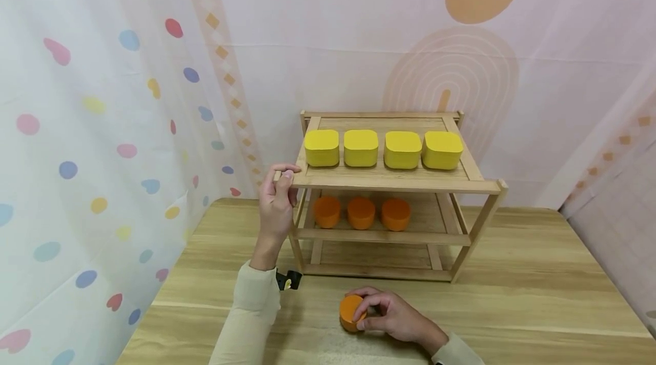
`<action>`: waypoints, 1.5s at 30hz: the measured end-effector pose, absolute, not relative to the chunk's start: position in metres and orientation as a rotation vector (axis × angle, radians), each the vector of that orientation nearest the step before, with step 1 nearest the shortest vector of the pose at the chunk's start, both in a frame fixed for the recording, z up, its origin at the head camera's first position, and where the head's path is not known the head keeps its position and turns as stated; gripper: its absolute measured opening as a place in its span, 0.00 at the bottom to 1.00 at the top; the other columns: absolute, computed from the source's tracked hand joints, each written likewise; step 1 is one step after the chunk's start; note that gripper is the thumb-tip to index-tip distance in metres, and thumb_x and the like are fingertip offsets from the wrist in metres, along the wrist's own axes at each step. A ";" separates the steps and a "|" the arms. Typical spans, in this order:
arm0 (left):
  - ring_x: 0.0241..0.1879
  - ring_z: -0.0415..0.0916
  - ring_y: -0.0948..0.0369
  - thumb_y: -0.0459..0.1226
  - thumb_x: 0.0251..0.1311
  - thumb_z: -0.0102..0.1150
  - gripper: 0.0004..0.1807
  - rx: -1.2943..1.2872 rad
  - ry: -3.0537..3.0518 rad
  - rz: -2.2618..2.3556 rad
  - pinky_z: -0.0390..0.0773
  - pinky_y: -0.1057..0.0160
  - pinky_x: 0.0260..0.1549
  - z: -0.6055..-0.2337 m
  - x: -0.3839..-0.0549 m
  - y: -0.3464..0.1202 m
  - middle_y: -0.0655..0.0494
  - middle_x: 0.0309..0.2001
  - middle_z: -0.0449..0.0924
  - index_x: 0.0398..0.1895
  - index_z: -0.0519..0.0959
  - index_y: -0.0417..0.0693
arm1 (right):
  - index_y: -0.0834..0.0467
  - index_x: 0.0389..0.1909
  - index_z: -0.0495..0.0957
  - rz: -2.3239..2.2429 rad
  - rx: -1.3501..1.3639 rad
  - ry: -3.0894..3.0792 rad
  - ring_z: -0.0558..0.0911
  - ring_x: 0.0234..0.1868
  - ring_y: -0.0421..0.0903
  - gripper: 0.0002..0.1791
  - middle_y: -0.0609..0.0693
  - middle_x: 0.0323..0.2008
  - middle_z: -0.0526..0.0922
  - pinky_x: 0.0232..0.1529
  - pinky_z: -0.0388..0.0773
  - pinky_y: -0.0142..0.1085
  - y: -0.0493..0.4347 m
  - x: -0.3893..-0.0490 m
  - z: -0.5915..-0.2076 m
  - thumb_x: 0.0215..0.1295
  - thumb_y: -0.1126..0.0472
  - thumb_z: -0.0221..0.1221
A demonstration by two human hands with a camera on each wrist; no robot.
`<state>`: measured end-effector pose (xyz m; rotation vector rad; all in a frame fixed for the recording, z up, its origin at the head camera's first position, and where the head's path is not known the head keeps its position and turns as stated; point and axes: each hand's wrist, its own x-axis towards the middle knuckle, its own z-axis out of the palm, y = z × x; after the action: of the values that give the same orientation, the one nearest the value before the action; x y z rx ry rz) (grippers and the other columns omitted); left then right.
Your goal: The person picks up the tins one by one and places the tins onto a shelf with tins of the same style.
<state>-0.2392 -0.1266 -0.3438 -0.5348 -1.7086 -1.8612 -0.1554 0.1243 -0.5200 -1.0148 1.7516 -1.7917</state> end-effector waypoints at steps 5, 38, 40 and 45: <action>0.14 0.58 0.64 0.39 0.72 0.43 0.17 -0.521 -1.725 -1.846 0.61 0.70 0.16 -0.345 -0.239 -0.127 0.58 0.12 0.62 0.44 0.73 0.30 | 0.65 0.42 0.80 -1.793 -1.037 1.769 0.71 0.66 0.44 0.07 0.71 0.66 0.66 0.62 0.70 0.34 0.126 -0.154 -0.519 0.67 0.66 0.60; 0.14 0.58 0.62 0.38 0.72 0.44 0.16 -0.526 -1.728 -1.836 0.62 0.69 0.16 -0.345 -0.239 -0.127 0.48 0.11 0.60 0.43 0.73 0.31 | 0.59 0.41 0.83 -1.853 -1.239 1.963 0.74 0.63 0.47 0.09 0.72 0.63 0.67 0.61 0.73 0.36 0.158 -0.148 -0.462 0.65 0.73 0.59; 0.14 0.58 0.63 0.38 0.73 0.44 0.16 -0.530 -1.724 -1.838 0.62 0.69 0.16 -0.345 -0.239 -0.127 0.50 0.12 0.60 0.43 0.73 0.30 | 0.59 0.42 0.83 -1.869 -1.271 1.972 0.74 0.63 0.47 0.11 0.71 0.63 0.67 0.60 0.73 0.36 0.162 -0.148 -0.457 0.65 0.75 0.59; 0.14 0.58 0.63 0.38 0.73 0.44 0.16 -0.532 -1.722 -1.842 0.62 0.69 0.16 -0.345 -0.239 -0.126 0.49 0.12 0.60 0.43 0.73 0.30 | 0.60 0.42 0.84 -1.923 -1.297 2.001 0.74 0.63 0.45 0.14 0.69 0.64 0.68 0.59 0.75 0.35 0.172 -0.146 -0.441 0.63 0.78 0.58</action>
<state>-0.2394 -0.1264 -0.3448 -0.5322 -1.7223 -1.8416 -0.1465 0.1724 -0.4413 -1.2974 2.0008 -1.9229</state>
